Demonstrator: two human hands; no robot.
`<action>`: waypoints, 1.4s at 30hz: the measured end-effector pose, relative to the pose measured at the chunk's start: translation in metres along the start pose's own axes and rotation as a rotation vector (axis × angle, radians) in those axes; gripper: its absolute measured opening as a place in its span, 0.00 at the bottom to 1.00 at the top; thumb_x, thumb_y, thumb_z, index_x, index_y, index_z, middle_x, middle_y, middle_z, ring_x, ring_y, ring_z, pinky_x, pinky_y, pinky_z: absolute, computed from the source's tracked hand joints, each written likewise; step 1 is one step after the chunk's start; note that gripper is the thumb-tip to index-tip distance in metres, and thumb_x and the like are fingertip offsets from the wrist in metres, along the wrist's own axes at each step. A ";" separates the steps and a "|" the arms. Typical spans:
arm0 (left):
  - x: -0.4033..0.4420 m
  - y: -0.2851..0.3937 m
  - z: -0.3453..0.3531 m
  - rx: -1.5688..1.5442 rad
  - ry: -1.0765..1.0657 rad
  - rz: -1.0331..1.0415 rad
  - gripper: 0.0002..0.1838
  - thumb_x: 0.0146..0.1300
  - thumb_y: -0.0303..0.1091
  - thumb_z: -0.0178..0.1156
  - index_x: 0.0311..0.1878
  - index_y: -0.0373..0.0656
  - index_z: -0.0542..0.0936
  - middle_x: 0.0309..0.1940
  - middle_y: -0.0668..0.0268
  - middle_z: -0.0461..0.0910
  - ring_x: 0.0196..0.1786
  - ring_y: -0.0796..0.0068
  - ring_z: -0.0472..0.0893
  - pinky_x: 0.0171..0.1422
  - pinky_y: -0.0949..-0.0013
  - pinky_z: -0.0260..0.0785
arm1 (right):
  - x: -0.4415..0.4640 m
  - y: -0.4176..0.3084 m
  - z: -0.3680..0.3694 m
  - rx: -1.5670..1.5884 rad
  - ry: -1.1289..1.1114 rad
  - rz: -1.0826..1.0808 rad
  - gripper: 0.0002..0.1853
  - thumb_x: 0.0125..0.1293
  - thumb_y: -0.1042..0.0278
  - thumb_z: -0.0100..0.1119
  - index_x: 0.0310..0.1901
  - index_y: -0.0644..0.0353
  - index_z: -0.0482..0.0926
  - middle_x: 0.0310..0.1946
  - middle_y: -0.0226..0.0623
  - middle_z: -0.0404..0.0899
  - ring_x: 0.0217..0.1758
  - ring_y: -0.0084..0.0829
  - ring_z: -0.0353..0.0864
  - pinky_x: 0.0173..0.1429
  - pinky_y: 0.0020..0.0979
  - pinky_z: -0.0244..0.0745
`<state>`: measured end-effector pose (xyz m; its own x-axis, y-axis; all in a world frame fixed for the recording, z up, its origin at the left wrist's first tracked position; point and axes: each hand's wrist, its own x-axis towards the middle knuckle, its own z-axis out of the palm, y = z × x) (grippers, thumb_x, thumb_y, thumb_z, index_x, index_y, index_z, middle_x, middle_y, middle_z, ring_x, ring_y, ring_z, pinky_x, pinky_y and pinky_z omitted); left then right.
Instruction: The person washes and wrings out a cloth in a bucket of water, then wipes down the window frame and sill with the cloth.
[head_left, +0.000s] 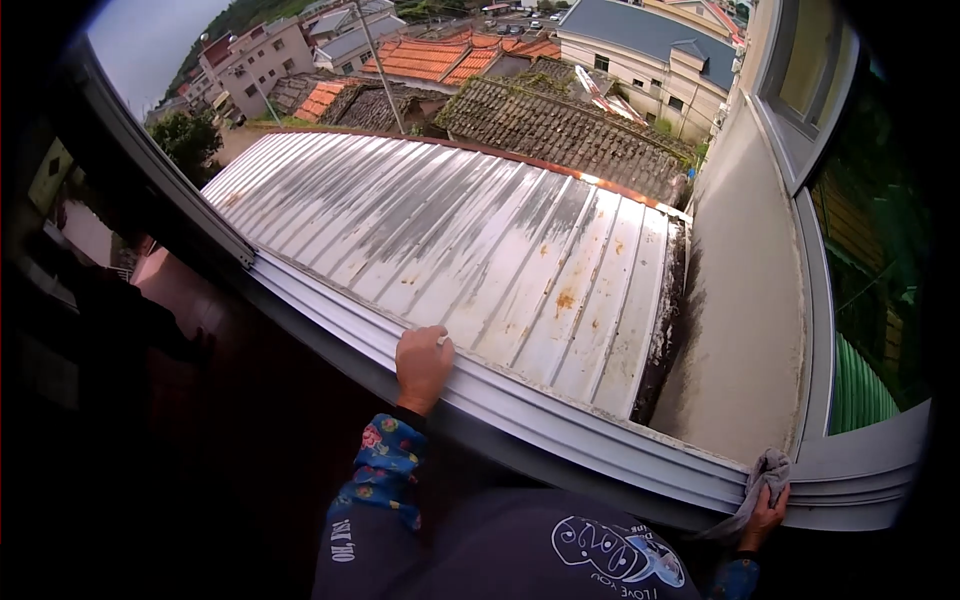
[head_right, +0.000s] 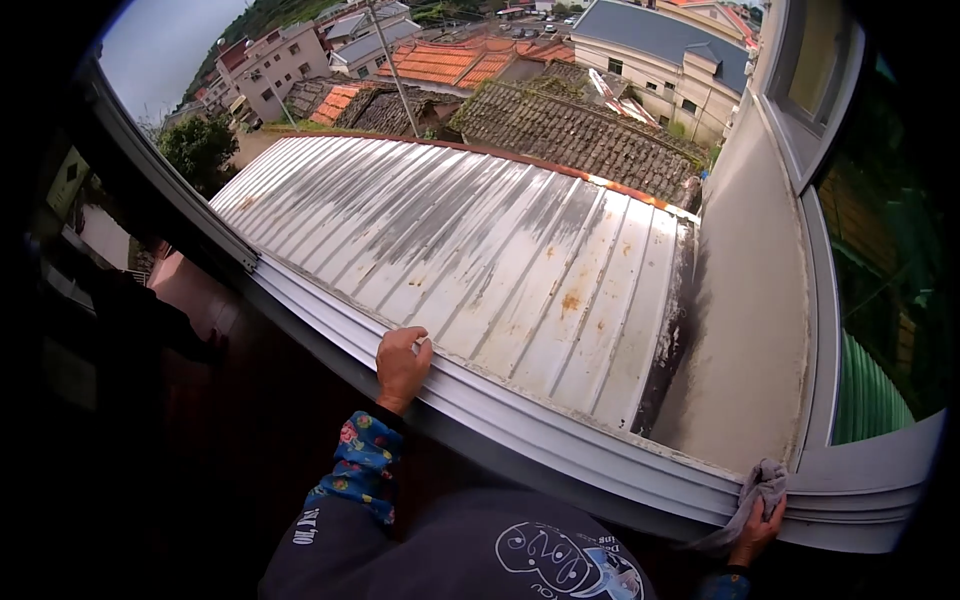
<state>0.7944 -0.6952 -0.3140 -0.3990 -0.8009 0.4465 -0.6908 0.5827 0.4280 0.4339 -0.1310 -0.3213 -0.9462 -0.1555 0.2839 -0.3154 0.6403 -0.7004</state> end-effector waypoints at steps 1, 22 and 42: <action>0.001 0.001 -0.001 0.002 0.014 -0.003 0.08 0.53 0.30 0.64 0.37 0.41 0.84 0.35 0.59 0.83 0.42 0.56 0.78 0.49 0.59 0.71 | 0.002 0.011 0.003 0.061 0.001 -0.015 0.26 0.68 0.64 0.57 0.62 0.73 0.68 0.53 0.51 0.78 0.54 0.40 0.77 0.60 0.33 0.69; 0.000 0.001 0.001 -0.047 0.018 -0.076 0.08 0.54 0.31 0.63 0.37 0.40 0.84 0.35 0.59 0.83 0.43 0.56 0.79 0.51 0.60 0.71 | 0.001 0.012 -0.003 0.005 -0.044 0.089 0.27 0.69 0.64 0.55 0.64 0.72 0.66 0.58 0.50 0.75 0.58 0.39 0.73 0.64 0.31 0.64; -0.002 -0.005 0.002 0.008 -0.055 0.040 0.10 0.54 0.32 0.62 0.39 0.41 0.84 0.35 0.56 0.82 0.42 0.52 0.77 0.50 0.55 0.69 | 0.003 0.002 0.000 -0.114 -0.004 0.010 0.28 0.62 0.62 0.60 0.61 0.69 0.70 0.56 0.55 0.75 0.59 0.48 0.74 0.64 0.35 0.66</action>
<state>0.7970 -0.6967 -0.3189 -0.4585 -0.7836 0.4193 -0.6784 0.6134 0.4045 0.4304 -0.1303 -0.3219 -0.9495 -0.1518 0.2747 -0.2962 0.7230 -0.6241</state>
